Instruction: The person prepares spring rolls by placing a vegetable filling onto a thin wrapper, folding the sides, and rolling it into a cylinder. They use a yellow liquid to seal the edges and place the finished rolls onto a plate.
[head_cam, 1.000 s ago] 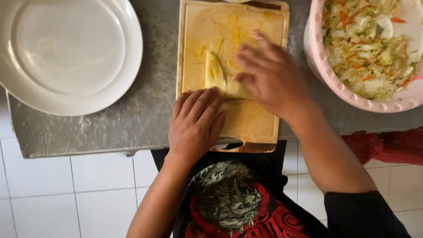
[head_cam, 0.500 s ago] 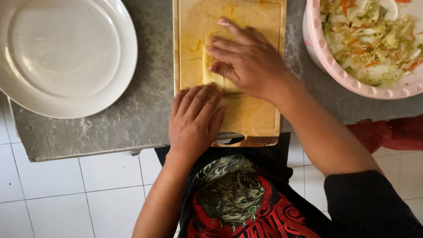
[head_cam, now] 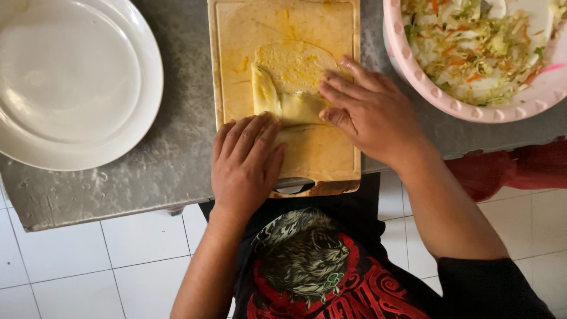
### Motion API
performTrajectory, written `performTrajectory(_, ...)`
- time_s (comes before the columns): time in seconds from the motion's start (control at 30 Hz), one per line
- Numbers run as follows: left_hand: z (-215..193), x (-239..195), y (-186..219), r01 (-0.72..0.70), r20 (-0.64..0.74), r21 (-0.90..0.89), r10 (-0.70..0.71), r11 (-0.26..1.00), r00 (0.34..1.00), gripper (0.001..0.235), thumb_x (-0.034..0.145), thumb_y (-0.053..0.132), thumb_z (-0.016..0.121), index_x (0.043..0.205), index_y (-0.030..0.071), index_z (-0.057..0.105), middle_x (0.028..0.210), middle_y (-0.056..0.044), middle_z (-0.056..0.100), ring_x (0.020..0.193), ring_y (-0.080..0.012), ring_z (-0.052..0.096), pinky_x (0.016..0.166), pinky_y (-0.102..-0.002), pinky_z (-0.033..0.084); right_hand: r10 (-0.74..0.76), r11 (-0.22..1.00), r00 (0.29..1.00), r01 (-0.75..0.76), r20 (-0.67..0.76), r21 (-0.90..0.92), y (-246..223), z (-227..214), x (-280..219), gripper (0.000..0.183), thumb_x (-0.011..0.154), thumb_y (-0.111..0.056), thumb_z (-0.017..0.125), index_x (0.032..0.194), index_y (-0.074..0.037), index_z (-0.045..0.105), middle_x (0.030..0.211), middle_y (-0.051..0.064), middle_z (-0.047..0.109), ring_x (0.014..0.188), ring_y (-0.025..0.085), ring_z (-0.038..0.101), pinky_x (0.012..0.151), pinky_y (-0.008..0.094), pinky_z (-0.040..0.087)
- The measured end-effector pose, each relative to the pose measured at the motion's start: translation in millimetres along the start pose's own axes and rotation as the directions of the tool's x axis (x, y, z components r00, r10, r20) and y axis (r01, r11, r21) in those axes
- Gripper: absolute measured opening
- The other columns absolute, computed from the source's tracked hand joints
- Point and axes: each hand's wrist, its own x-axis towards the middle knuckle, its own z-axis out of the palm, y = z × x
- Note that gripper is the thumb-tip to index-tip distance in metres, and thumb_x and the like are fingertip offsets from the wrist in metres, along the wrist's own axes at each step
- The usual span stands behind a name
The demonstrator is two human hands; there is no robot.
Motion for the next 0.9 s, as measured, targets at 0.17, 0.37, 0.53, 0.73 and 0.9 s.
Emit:
performTrajectory(0.17, -1.5, -1.6, 0.5, 0.016, -0.041, -0.024, -0.017, 1.0, 0.999, 0.033, 0.097, 0.015, 0.077, 0.128, 0.008, 0.07, 0.132, -0.009, 0.069, 0.126, -0.0297, 0.063, 0.115, -0.047, 0.045, -0.038, 0.999, 0.999, 0.038, -0.017, 0.023, 5.0, 8.2, 16.1, 0.069, 0.108, -0.061, 0.024, 0.155, -0.02, 0.052, 0.164, -0.003, 0.043, 0.157, 0.027, 0.016, 0.124, 0.056, 0.02)
performTrajectory(0.37, -3.5, -3.6, 1.4, 0.019, -0.067, -0.068, -0.024, 0.997, 0.997, 0.032, 0.095, 0.01, 0.077, 0.126, 0.007, 0.07, 0.129, -0.01, 0.069, 0.123, -0.031, 0.064, 0.112, -0.048, 0.047, 0.018, 0.999, 0.999, -0.016, -0.044, 0.047, 13.5, 13.2, 19.5, 0.065, 0.111, -0.059, 0.027, 0.154, -0.016, 0.053, 0.162, -0.001, 0.047, 0.158, 0.027, 0.018, 0.124, 0.056, 0.021)
performTrajectory(0.53, -9.6, 2.1, 3.8, 0.021, -0.061, -0.14, -0.03, 0.99, 0.998, 0.026, 0.095, 0.007, 0.075, 0.121, 0.006, 0.07, 0.127, -0.011, 0.069, 0.122, -0.0321, 0.065, 0.11, -0.048, 0.048, -0.002, 0.988, 0.986, 0.028, -0.166, 0.15, 6.0, -3.0, -23.5, 0.045, 0.114, -0.042, 0.049, 0.143, -0.012, 0.065, 0.155, 0.003, 0.06, 0.157, 0.029, 0.036, 0.122, 0.05, 0.04)
performTrajectory(0.73, -9.7, 48.8, -8.4, -0.128, 0.084, -0.256, 0.154, 0.958, 0.985, 0.017, 0.104, 0.007, 0.07, 0.121, 0.006, 0.072, 0.125, -0.011, 0.073, 0.118, -0.0278, 0.068, 0.105, -0.044, 0.052, 0.072, 0.959, 0.957, 0.012, -0.283, 0.284, -10.4, -20.7, -57.4, 0.035, 0.104, -0.032, 0.067, 0.126, -0.005, 0.074, 0.138, 0.01, 0.07, 0.143, 0.033, 0.054, 0.108, 0.045, 0.051)
performTrajectory(0.9, 43.5, 128.6, -29.1, -0.463, 0.18, -0.179, 0.492, 0.868, 0.852, 0.025, 0.099, 0.009, 0.068, 0.123, 0.014, 0.074, 0.128, -0.005, 0.072, 0.12, -0.0262, 0.066, 0.104, -0.044, 0.049, 0.161, 0.945, 0.935, -0.053, -0.317, 0.323, -16.6, -20.9, -65.9, 0.03, 0.099, -0.024, 0.075, 0.122, -0.004, 0.075, 0.132, 0.012, 0.072, 0.138, 0.034, 0.059, 0.109, 0.045, 0.052)
